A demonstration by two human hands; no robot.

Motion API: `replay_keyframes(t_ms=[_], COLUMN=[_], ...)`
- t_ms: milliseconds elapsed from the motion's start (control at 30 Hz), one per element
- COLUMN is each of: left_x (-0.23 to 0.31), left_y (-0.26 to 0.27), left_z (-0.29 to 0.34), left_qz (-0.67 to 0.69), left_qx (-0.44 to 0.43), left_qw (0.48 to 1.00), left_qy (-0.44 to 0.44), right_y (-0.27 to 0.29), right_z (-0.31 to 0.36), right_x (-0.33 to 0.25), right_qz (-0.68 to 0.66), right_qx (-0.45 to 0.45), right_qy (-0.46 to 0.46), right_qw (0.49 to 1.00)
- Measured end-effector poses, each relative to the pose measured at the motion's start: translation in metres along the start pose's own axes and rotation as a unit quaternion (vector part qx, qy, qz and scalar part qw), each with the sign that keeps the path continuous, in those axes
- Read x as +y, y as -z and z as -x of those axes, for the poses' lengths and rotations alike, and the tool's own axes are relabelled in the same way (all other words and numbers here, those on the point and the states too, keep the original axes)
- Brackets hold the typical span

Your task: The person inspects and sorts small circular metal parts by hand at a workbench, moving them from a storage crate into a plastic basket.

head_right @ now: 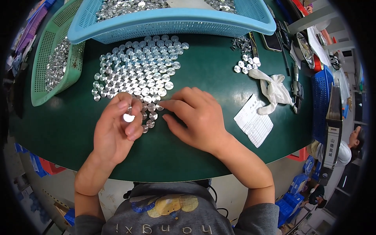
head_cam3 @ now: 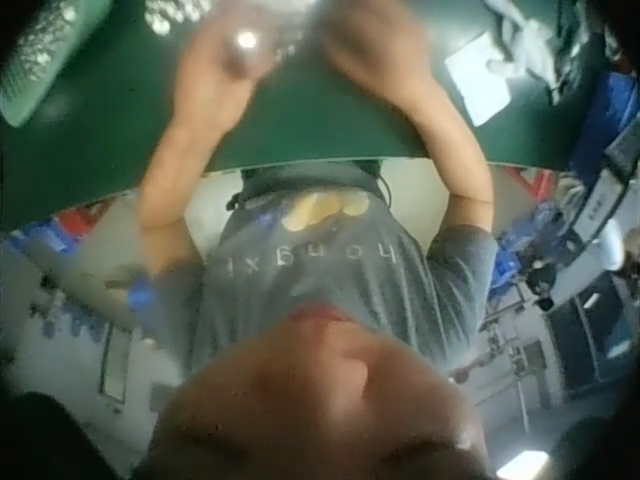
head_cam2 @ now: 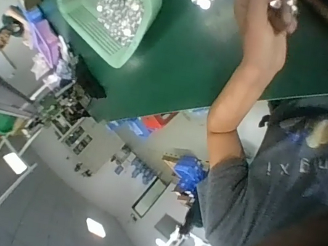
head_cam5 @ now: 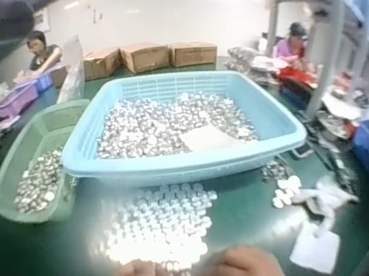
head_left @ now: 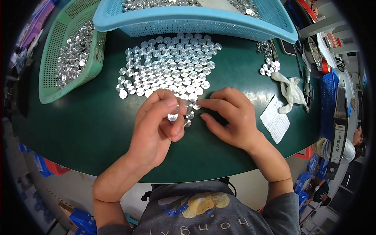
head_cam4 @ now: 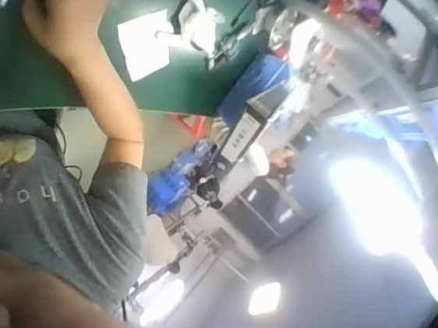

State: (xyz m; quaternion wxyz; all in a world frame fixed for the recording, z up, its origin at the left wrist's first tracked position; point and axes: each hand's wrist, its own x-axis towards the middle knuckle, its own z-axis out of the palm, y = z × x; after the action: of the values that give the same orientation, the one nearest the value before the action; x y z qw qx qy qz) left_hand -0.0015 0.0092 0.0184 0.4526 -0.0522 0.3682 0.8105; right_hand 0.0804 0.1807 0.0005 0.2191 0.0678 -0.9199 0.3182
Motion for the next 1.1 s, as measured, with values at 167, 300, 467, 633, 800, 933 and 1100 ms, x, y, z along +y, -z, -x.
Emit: replay_keyframes(t_ms=[167, 300, 467, 633, 800, 933, 1100], left_x=[0.001, 0.001, -0.004, -0.007, -0.011, -0.011, -0.012], left_y=[0.001, -0.001, -0.003, -0.005, -0.005, -0.007, -0.007], left_z=[0.001, 0.002, 0.002, 0.005, 0.007, 0.005, 0.006], left_qz=[0.016, -0.019, -0.035, -0.063, -0.058, -0.072, -0.076], left_qx=[-0.007, -0.007, -0.017, -0.035, -0.094, -0.106, -0.104], left_qw=[1.0, 1.0, 0.998, 0.994, 0.981, 0.978, 0.978], left_qy=[0.007, 0.021, 0.039, 0.082, 0.159, 0.163, 0.165], right_y=[-0.002, 0.0, 0.0, 0.01, 0.012, 0.012, 0.011], right_z=[-0.001, -0.001, 0.001, -0.002, -0.002, -0.002, -0.001], right_x=[0.0, -0.004, -0.002, -0.008, -0.01, -0.009, -0.009], right_qz=[0.045, 0.044, 0.033, -0.082, -0.085, -0.091, -0.091], right_qx=[-0.033, -0.026, -0.022, 0.081, 0.092, 0.095, 0.098], right_qy=[0.007, -0.011, -0.008, 0.04, 0.046, 0.048, 0.047], right_qw=[0.998, 0.999, 0.999, 0.993, 0.991, 0.99, 0.99])
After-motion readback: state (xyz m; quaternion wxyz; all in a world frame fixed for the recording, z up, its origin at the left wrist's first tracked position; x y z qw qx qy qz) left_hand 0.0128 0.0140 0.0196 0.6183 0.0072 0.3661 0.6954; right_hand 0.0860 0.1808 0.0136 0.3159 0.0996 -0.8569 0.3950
